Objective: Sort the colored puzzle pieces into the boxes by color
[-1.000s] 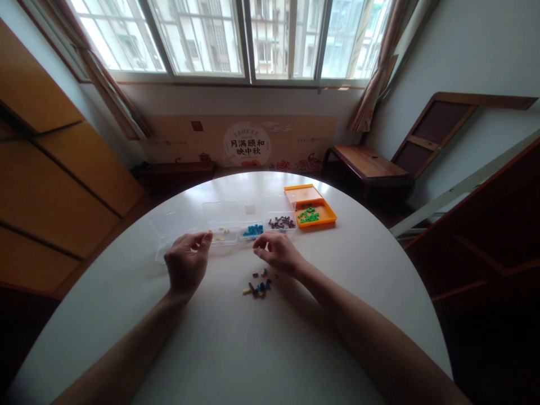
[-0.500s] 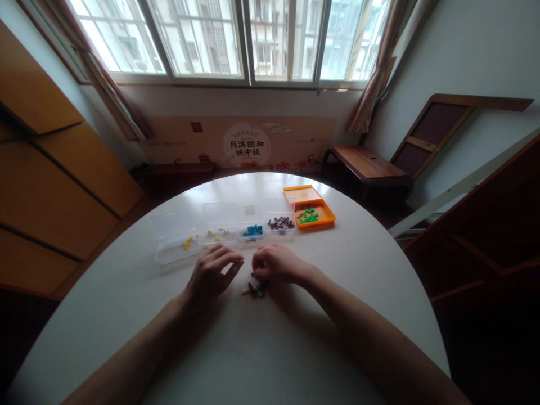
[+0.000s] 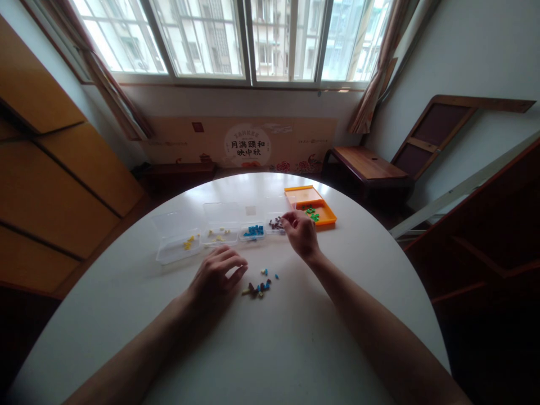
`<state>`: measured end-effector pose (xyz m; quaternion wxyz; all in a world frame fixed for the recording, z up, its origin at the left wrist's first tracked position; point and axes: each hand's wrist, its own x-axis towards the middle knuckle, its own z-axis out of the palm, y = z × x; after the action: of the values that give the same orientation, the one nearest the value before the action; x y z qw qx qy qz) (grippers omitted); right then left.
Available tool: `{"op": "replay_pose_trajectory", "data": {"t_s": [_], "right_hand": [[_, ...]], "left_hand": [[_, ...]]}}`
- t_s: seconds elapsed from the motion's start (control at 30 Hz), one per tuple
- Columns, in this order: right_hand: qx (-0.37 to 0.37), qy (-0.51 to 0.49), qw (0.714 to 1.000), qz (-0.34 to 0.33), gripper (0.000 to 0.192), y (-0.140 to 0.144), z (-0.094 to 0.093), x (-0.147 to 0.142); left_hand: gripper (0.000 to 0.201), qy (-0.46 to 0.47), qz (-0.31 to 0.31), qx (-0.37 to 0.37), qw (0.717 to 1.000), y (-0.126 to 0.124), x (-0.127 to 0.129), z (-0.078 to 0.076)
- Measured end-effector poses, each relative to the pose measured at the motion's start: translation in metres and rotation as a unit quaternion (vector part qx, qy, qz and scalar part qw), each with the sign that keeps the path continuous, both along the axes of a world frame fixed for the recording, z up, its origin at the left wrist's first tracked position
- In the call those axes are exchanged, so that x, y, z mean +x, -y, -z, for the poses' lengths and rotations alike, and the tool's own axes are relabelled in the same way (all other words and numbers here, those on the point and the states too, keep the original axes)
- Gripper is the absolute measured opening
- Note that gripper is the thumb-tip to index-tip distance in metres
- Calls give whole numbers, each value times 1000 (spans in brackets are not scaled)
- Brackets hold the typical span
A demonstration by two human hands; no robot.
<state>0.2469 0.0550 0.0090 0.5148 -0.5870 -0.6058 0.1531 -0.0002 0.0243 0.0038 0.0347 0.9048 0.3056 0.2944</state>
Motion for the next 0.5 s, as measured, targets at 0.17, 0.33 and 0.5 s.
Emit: {"op": "replay_pose_trajectory", "data": {"t_s": [0.17, 0.33, 0.5], "right_hand": [[-11, -28, 999, 32, 28, -7, 7, 9], [-10, -14, 1000, 19, 23, -4, 9, 4], [5, 17, 1000, 1, 18, 0, 10, -3]], "left_hand": [[14, -9, 7, -17, 1000, 1, -1, 0], [25, -59, 27, -38, 997, 5, 4, -4], [12, -100, 53, -76, 991, 11, 9, -15]]}}
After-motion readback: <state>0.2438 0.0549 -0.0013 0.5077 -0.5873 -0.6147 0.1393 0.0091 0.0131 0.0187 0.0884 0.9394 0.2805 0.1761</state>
